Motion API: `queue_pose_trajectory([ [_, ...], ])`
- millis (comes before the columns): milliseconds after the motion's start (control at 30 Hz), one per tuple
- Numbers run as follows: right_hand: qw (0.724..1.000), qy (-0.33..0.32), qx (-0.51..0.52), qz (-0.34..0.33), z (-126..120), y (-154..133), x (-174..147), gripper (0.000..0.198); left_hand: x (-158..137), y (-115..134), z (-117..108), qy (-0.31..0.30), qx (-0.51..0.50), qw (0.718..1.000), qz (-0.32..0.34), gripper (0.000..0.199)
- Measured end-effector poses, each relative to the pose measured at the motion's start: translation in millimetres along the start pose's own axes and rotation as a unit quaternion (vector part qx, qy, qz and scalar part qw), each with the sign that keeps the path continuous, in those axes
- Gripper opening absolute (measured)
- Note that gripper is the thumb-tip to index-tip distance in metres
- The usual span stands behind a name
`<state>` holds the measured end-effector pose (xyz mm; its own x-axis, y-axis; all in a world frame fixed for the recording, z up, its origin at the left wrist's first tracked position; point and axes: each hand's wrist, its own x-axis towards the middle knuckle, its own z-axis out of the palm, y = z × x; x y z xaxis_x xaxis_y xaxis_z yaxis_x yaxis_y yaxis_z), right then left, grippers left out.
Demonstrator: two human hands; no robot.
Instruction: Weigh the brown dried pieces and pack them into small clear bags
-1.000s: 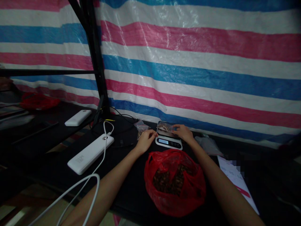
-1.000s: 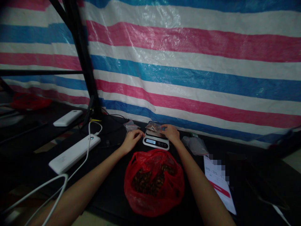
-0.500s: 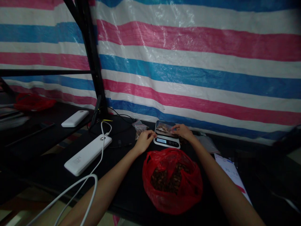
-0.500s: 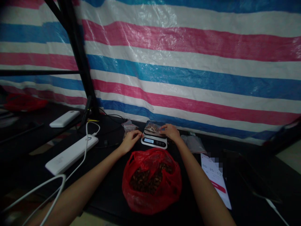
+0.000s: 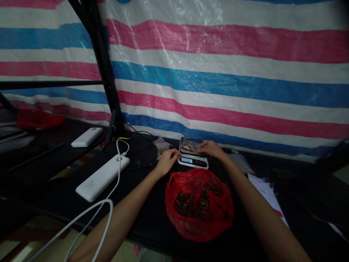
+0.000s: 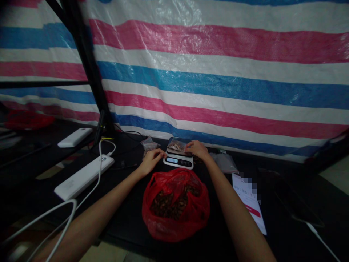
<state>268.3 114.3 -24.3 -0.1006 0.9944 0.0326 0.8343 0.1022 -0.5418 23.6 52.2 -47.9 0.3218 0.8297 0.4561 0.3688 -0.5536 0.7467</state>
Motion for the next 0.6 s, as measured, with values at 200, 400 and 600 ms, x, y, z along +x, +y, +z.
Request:
queue_pose_trajectory([
  [200,1.000,-0.001,0.007,-0.023,-3.1,6.8,2.0,0.026,0.4,0.2,-0.5,-0.001,0.002,1.000,-0.007,0.027],
  [400,0.999,-0.016,0.022,-0.026,-4.3,14.1,3.1,0.027,0.7,1.6,-1.0,-0.003,0.009,1.000,-0.015,0.027],
  [600,0.999,-0.025,-0.008,-0.044,-12.0,14.4,-0.6,0.032,1.7,1.0,-1.1,-0.009,0.009,1.000,-0.022,0.026],
])
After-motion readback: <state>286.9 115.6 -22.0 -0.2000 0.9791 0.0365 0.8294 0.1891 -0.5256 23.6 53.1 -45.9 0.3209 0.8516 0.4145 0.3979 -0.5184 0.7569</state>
